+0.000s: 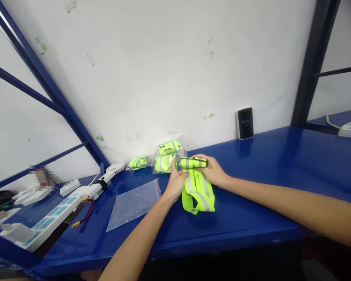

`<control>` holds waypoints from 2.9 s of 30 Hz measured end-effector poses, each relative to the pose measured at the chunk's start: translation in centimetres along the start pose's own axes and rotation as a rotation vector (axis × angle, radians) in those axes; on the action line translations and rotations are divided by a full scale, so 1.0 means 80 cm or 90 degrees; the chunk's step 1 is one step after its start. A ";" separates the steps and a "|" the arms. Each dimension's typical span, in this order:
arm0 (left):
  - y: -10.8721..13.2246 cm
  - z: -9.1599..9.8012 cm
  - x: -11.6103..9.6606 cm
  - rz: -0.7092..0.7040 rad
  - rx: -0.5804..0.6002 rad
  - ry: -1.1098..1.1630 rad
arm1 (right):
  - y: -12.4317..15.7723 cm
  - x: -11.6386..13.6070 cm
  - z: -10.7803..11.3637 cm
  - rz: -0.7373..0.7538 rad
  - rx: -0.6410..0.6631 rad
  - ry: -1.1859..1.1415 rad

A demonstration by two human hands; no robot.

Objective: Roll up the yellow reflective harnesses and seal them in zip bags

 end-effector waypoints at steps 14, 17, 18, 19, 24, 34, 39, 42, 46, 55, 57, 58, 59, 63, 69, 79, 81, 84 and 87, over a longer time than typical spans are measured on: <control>0.004 -0.002 -0.016 0.002 -0.018 0.077 | 0.007 0.012 0.002 0.147 0.213 0.131; 0.004 0.003 -0.022 -0.012 -0.036 0.033 | 0.008 0.020 0.007 0.117 0.294 0.099; 0.005 0.003 -0.025 -0.021 -0.027 0.033 | 0.007 0.022 0.009 0.108 0.279 0.089; 0.006 0.002 -0.027 -0.036 -0.010 0.044 | 0.006 0.023 0.010 0.092 0.238 0.079; 0.009 -0.003 -0.033 -0.122 0.048 0.120 | 0.000 0.023 0.004 -0.193 0.058 -0.186; 0.013 -0.004 -0.030 -0.107 0.132 0.096 | 0.012 0.042 -0.012 -0.278 0.045 -0.408; 0.009 -0.004 -0.030 -0.124 0.140 0.063 | 0.008 0.045 -0.006 -0.298 0.024 -0.350; 0.004 -0.002 -0.025 -0.177 0.100 0.013 | 0.005 0.038 0.001 -0.255 0.014 -0.267; 0.001 0.001 -0.017 -0.218 0.058 -0.032 | 0.005 0.027 0.009 -0.220 0.058 -0.225; 0.009 0.003 -0.026 -0.096 0.123 0.064 | 0.001 0.037 0.014 -0.290 0.096 -0.409; 0.007 0.003 -0.024 -0.113 0.098 0.072 | 0.002 0.040 0.011 -0.284 0.083 -0.394; 0.006 0.002 -0.022 -0.117 0.089 0.074 | 0.002 0.041 0.010 -0.279 0.072 -0.386; 0.005 0.001 -0.020 -0.116 0.083 0.075 | 0.002 0.042 0.009 -0.277 0.062 -0.380; 0.003 -0.002 -0.016 -0.103 0.081 0.080 | 0.001 0.047 0.011 -0.273 0.063 -0.365; 0.004 -0.001 -0.016 -0.097 0.074 0.075 | -0.001 0.041 0.018 -0.189 0.117 -0.242; 0.000 0.004 -0.004 -0.060 0.099 -0.025 | 0.008 0.021 0.016 -0.093 0.098 -0.055; -0.002 0.007 -0.001 -0.059 0.109 -0.046 | 0.007 0.023 0.016 -0.109 0.104 -0.074; -0.005 0.009 0.001 -0.063 0.118 -0.033 | 0.007 0.027 0.014 -0.114 0.108 -0.099; -0.008 0.008 0.002 -0.096 0.114 0.004 | 0.008 0.027 0.012 -0.083 0.101 -0.106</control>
Point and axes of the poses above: each hand's wrist, its own y-axis away from the middle knuckle, its own z-axis out of the back of the hand, x = y × z, the point moved 1 cm from there along -y, towards the middle knuckle, and after that the axes turned 11 degrees about z, right-handed, at the moved point
